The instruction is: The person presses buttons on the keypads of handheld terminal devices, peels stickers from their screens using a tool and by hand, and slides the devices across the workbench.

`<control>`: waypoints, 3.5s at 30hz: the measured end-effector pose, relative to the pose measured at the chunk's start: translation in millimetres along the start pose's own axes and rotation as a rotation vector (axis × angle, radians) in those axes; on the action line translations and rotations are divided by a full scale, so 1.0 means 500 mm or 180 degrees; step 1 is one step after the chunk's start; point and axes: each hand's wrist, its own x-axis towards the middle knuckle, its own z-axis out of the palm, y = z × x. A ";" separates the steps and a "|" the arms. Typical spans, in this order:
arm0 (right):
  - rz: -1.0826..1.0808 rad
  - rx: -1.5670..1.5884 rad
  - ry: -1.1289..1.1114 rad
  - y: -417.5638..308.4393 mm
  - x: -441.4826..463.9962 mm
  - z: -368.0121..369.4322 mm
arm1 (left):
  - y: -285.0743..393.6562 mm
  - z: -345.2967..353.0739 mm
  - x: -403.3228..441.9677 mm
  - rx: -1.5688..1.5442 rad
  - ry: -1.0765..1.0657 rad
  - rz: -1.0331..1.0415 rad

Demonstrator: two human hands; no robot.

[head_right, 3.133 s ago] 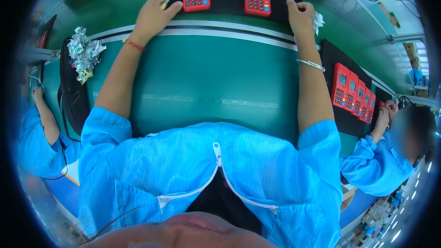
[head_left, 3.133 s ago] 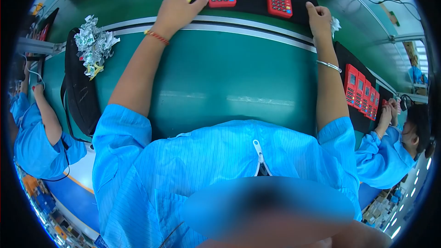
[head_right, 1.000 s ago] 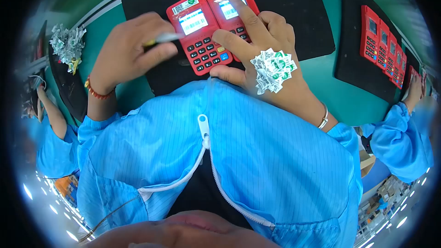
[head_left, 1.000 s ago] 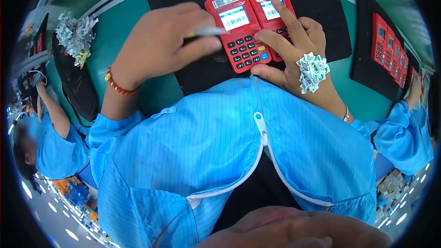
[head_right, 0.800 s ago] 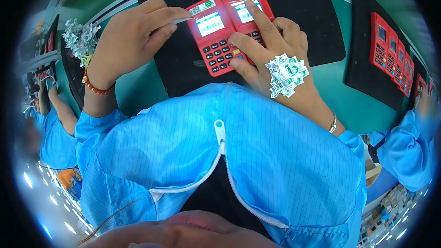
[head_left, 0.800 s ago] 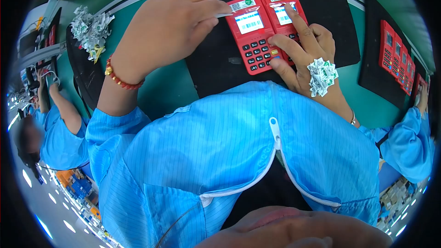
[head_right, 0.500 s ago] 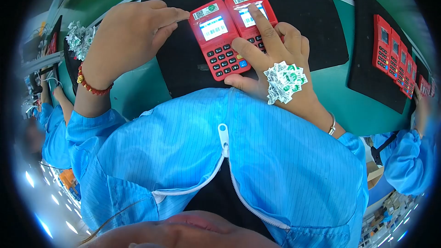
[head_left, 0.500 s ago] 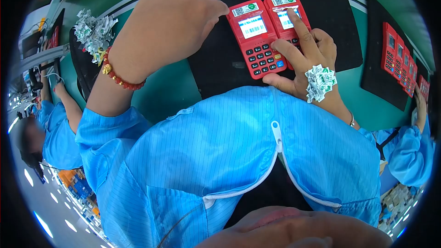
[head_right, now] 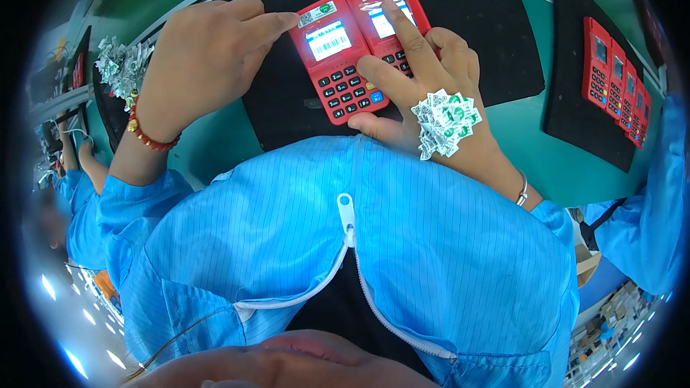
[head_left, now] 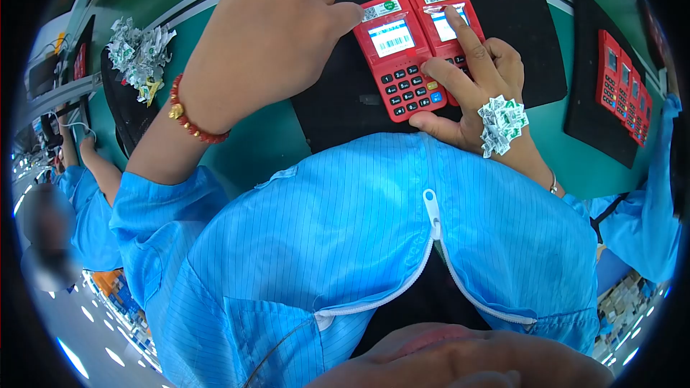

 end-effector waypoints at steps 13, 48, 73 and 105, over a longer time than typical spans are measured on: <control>0.0109 0.0111 0.0035 -0.004 -0.017 -0.009 | -0.023 0.081 0.035 -0.1253 0.1073 -0.0082; 0.0000 0.0798 -0.0368 -0.004 0.043 -0.022 | 0.088 0.046 0.106 -0.2006 0.2085 -0.0209; 0.0009 0.0498 -0.0698 0.090 0.053 -0.005 | 0.002 0.101 0.161 -0.0951 0.0950 0.0066; 0.1371 0.4452 0.0695 0.301 0.024 -0.034 | 0.051 0.107 0.116 -0.2438 0.0229 0.0148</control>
